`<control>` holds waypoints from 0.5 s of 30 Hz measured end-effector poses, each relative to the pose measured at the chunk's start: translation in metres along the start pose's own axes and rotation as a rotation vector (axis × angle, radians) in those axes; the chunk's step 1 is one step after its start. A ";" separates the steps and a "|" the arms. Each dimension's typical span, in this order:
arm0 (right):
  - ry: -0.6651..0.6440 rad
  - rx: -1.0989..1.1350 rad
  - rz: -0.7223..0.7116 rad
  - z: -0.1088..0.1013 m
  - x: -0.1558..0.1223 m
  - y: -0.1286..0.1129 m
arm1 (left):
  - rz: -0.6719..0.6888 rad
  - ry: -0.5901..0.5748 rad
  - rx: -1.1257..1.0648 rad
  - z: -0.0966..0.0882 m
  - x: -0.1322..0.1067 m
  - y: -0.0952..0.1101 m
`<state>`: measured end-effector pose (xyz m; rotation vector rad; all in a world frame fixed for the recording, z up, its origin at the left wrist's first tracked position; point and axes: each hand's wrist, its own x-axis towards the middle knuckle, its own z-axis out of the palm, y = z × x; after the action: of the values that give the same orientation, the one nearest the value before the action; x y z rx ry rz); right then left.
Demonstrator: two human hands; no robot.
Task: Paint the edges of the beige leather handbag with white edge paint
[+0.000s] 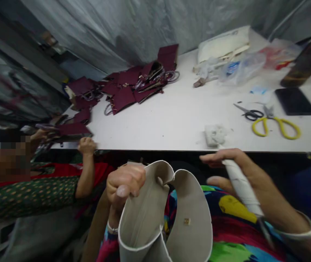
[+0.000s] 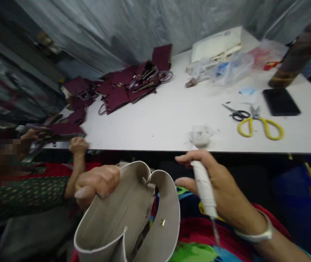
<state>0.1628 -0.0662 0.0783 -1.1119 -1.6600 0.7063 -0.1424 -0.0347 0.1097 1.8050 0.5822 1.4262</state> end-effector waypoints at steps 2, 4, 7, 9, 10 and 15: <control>-0.083 0.042 0.036 0.007 0.007 0.000 | 0.011 -0.024 -0.077 0.020 0.014 -0.012; -0.111 0.032 0.055 0.012 0.013 0.001 | 0.017 -0.049 -0.118 0.037 0.024 -0.022; -0.169 0.004 0.117 0.011 0.015 0.008 | 0.016 -0.120 -0.183 0.054 0.034 -0.034; -0.181 -0.005 0.136 0.007 0.012 0.017 | 0.000 -0.154 -0.227 0.060 0.037 -0.043; -0.180 -0.008 0.129 0.005 0.010 0.022 | -0.008 -0.172 -0.250 0.061 0.039 -0.048; -0.163 0.007 0.012 0.000 0.004 0.043 | -0.011 -0.344 -0.378 0.057 0.044 -0.063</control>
<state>0.1772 -0.0444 0.0433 -1.0844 -1.7870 0.8282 -0.0693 0.0213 0.0819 1.6804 0.1329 1.0944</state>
